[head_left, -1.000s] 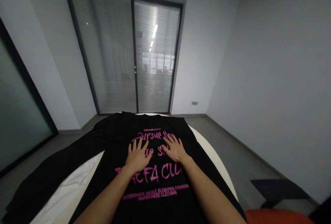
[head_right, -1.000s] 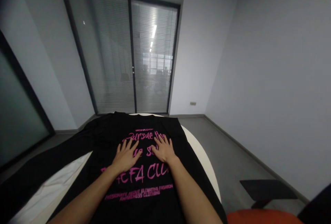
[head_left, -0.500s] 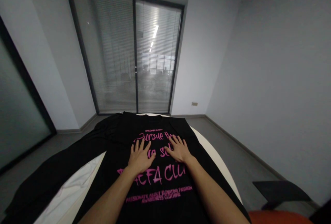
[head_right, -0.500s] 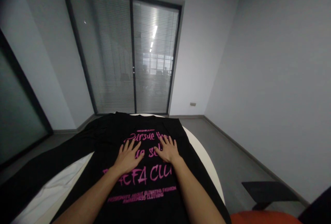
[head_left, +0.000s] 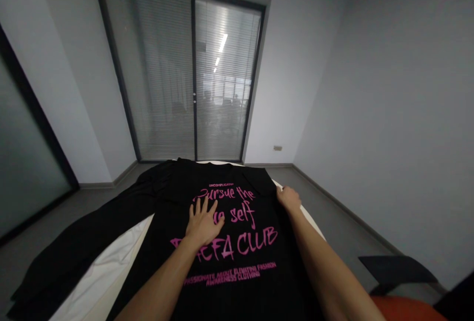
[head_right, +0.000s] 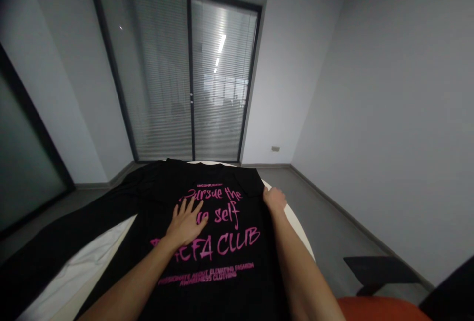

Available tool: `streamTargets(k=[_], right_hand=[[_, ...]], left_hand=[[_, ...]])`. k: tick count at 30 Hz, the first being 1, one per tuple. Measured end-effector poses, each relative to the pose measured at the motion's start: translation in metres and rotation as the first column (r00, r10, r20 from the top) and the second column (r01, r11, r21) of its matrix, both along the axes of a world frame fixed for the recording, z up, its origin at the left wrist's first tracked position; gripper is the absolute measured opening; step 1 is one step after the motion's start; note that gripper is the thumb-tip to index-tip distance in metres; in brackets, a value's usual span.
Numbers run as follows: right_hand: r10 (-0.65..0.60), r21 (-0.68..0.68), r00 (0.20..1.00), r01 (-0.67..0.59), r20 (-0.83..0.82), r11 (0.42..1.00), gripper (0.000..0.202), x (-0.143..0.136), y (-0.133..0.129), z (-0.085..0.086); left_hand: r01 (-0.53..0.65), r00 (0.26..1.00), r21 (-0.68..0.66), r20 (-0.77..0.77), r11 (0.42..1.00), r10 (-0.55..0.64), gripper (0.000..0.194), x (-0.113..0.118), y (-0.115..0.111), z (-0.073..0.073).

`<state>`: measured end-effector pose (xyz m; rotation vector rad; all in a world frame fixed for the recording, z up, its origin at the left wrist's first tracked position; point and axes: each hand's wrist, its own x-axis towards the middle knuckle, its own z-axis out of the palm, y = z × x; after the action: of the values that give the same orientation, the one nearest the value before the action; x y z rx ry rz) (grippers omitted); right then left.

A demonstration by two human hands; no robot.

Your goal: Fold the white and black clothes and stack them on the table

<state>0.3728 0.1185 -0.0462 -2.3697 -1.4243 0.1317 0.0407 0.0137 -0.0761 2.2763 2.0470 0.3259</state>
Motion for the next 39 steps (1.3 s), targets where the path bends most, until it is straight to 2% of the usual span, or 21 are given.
streamTargets(k=[3,7,9,13,17,20,23,31,35,39], right_hand=[[0.043,-0.072,0.997,-0.048,-0.063,0.996,0.049,0.014,0.009,0.000],[0.090,-0.072,0.993,-0.096,-0.082,0.993,0.030,0.011,0.015,-0.001],[0.087,-0.044,0.994,-0.090,-0.069,0.995,0.025,0.005,0.016,0.001],[0.088,0.033,0.996,-0.087,-0.023,0.996,0.032,-0.016,0.014,0.009],[0.186,0.087,0.982,-0.188,0.027,0.978,0.036,-0.043,0.009,0.019],[0.356,0.097,0.930,-0.364,0.091,0.926,0.047,-0.062,0.004,0.025],[0.533,0.074,0.832,-0.548,0.154,0.833,0.055,-0.077,0.000,0.024],[0.739,-0.039,0.663,-0.740,0.118,0.671,0.057,-0.097,-0.002,0.000],[0.720,-0.021,0.687,-0.722,0.101,0.692,0.065,-0.097,0.004,-0.005],[0.682,-0.013,0.727,-0.683,0.085,0.730,0.062,-0.099,0.012,-0.002]], left_hand=[[0.003,1.000,0.001,0.008,1.000,-0.003,0.074,0.000,0.000,-0.001],[0.003,1.000,0.002,0.008,1.000,-0.003,0.073,0.000,0.000,-0.002],[0.000,1.000,0.011,0.006,1.000,0.000,0.072,0.000,0.000,-0.003],[0.003,1.000,0.023,0.006,1.000,-0.003,0.072,-0.001,0.001,-0.004],[0.003,1.000,0.013,0.012,1.000,-0.003,0.073,0.000,0.000,-0.002],[0.007,1.000,0.007,0.011,1.000,-0.007,0.073,0.000,-0.001,0.000],[0.010,1.000,0.017,0.007,1.000,-0.010,0.073,0.000,-0.002,0.000],[0.003,1.000,0.009,0.011,1.000,-0.004,0.072,0.001,-0.003,0.002],[0.002,1.000,-0.005,0.009,1.000,-0.002,0.072,0.001,-0.003,0.004],[-0.002,1.000,-0.004,0.002,1.000,0.002,0.071,0.001,-0.002,0.003]])
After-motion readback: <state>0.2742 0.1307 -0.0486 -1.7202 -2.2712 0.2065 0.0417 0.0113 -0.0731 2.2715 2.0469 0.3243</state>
